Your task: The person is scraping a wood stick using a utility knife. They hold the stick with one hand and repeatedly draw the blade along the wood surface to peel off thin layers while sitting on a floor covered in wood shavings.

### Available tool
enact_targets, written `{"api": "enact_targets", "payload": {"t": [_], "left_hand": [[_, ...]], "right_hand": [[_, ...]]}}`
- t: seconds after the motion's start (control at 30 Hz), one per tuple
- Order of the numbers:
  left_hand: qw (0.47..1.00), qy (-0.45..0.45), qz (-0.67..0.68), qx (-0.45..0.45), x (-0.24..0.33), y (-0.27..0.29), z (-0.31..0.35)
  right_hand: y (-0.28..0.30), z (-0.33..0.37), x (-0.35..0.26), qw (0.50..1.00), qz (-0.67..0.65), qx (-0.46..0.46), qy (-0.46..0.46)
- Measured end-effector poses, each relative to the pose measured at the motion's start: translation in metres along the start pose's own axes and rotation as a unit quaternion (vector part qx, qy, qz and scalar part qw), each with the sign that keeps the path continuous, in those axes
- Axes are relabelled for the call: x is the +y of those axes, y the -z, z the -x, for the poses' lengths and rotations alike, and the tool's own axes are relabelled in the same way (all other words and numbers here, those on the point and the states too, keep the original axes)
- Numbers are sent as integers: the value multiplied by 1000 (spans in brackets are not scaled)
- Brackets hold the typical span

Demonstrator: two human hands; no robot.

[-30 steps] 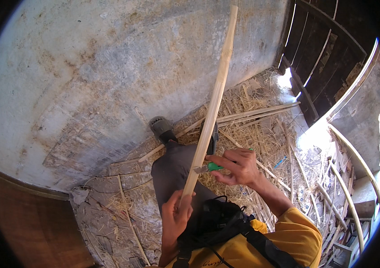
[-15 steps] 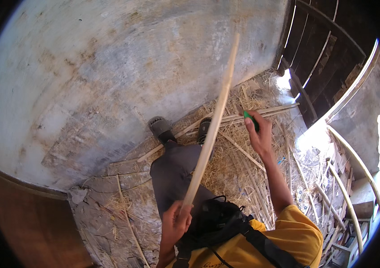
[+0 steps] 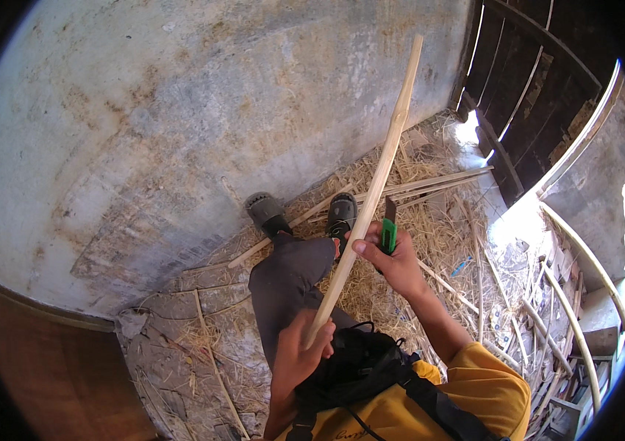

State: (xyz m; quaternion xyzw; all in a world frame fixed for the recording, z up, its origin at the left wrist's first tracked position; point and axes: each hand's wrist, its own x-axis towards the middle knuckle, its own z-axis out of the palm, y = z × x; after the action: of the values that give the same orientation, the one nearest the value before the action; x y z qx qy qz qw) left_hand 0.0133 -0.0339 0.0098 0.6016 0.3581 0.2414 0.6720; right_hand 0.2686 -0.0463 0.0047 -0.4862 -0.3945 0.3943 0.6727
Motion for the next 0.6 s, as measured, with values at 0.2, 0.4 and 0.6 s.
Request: {"api": "enact_targets", "payload": {"t": [0.2,0.4,0.6], "left_hand": [[1000,3,10,-27,15,-8,-18],[999,17,44,-6,20,-7,-19],[999,-4,49,15,21,-7,-21]], "right_hand": [[-10,12,-13,998,50,-38,-16],[6,19,-14,996,65,-38,57],[20,22,-1,920,315,-81,218]]}}
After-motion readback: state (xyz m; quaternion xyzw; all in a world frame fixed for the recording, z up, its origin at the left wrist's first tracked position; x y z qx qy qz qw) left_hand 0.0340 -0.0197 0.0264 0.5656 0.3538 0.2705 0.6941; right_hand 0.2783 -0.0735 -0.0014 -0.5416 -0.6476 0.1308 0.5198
